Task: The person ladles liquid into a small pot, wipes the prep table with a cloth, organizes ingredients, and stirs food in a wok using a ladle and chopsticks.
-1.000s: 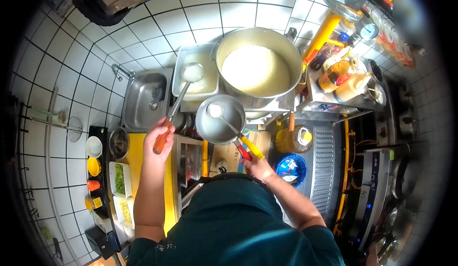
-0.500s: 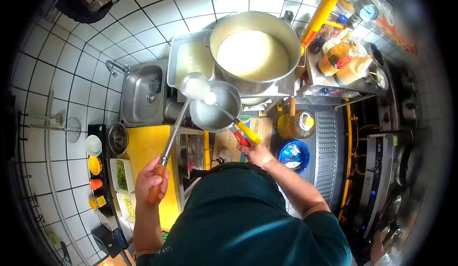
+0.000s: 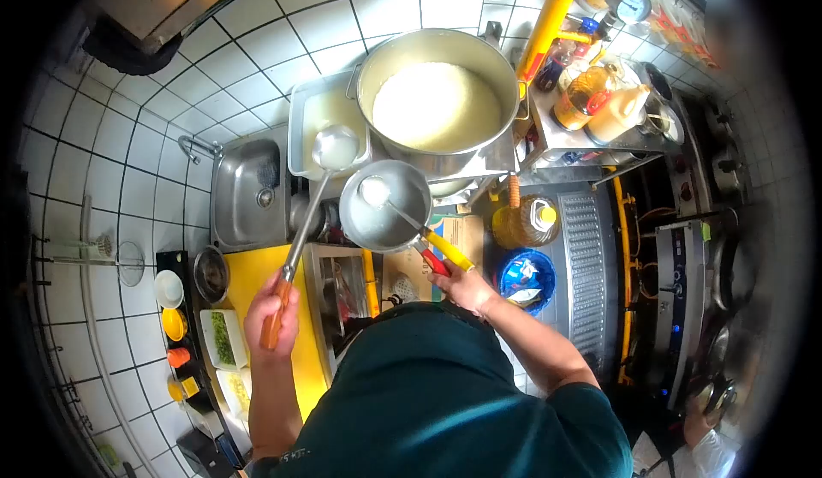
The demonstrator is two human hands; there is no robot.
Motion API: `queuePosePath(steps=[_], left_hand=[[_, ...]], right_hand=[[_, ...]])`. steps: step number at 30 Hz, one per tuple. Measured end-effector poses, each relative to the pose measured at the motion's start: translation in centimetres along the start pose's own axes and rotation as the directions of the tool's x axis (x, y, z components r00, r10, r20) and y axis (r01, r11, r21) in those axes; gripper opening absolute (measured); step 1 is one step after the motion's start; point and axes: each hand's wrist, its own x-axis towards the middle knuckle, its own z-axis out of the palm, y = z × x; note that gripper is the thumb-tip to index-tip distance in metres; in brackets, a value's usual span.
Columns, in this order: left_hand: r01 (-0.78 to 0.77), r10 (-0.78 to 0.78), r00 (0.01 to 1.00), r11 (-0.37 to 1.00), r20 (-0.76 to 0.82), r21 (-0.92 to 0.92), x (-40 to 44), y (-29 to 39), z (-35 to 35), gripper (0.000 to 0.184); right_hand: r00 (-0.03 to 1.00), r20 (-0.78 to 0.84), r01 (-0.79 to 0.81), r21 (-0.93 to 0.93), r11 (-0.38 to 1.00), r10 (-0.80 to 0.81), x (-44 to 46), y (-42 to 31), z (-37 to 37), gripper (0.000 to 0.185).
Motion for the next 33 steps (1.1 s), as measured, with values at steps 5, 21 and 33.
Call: queuePosePath(steps=[5, 21, 33], left_hand=[[-0.044, 0.051, 0.999, 0.952, -0.013, 0.303, 8.2, 0.3, -0.2, 0.064], [-0.16, 0.583, 0.791, -0.096, 0.186, 0.982, 24.0, -7.7, 1.1, 0.06], [-0.848, -0.288, 0.526, -0.251, 0.8, 0.468, 11.5, -16.2, 27.5, 0.045]], right_hand=[[0.999, 0.038, -0.026, -0.008, 1.0, 0.026, -2.5, 1.2, -1.5, 0.038], [0.987, -0.137, -0.065, 0.165, 0.984, 0.089, -16.8, -5.0, -7.1, 0.039], [0.943, -0.314, 0.156, 0.116, 0.981, -0.112, -10.8, -6.2, -8.8, 0.026]])
